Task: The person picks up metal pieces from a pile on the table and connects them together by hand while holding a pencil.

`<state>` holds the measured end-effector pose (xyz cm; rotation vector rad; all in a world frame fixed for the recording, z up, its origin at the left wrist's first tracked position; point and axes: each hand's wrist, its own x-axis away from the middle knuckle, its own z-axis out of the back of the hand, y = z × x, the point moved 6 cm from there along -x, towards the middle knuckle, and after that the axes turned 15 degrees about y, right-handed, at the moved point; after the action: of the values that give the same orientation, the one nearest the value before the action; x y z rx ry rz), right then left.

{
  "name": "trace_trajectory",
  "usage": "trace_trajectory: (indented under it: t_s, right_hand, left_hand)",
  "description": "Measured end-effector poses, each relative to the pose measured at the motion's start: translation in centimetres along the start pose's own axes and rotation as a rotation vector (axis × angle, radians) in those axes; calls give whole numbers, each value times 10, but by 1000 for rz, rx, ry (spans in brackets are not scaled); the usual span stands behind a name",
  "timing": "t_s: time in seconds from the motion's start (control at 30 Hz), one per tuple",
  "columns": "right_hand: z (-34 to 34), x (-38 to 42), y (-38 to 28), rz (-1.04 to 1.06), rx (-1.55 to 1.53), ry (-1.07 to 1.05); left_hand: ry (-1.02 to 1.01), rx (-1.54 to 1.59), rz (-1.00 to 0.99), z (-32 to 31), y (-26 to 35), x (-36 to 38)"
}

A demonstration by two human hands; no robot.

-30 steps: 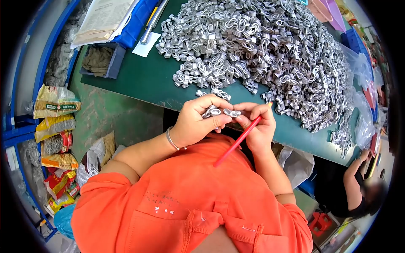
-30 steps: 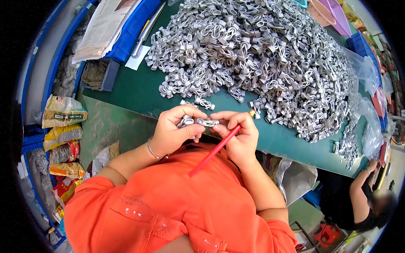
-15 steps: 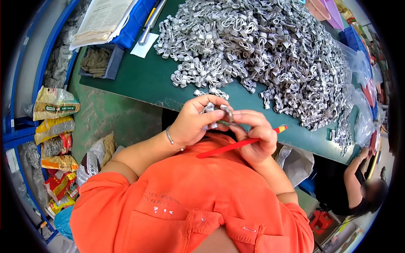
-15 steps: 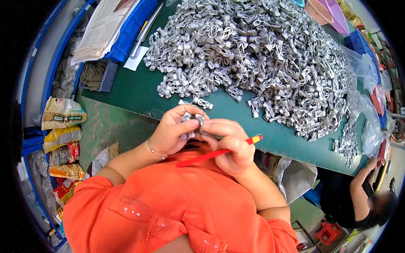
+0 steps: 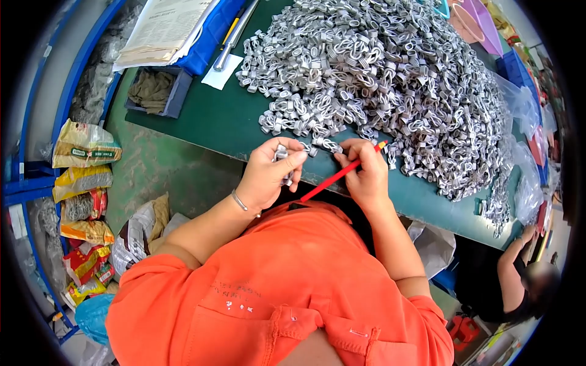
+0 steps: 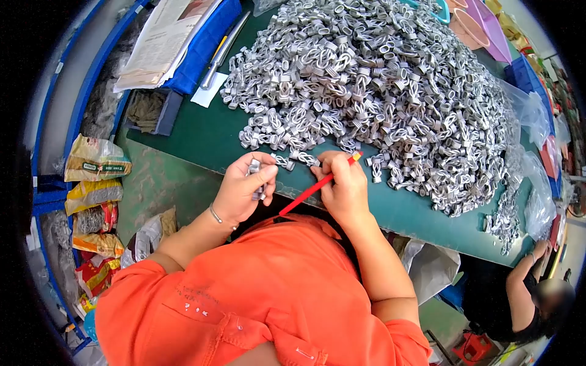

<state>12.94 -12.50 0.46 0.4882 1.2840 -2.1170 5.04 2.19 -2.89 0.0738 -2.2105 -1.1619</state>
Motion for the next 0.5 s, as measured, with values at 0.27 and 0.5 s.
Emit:
trace_trajectory:
  t_s: [0.27,0.5]
  right_hand:
    - [14,15,-7,-381,-481,38]
    - [9,24,1,-723,-954,65]
  left_hand:
    - [-112,-165,-69,-22,0,6]
    - [-261,-320,-349,-39,18,19]
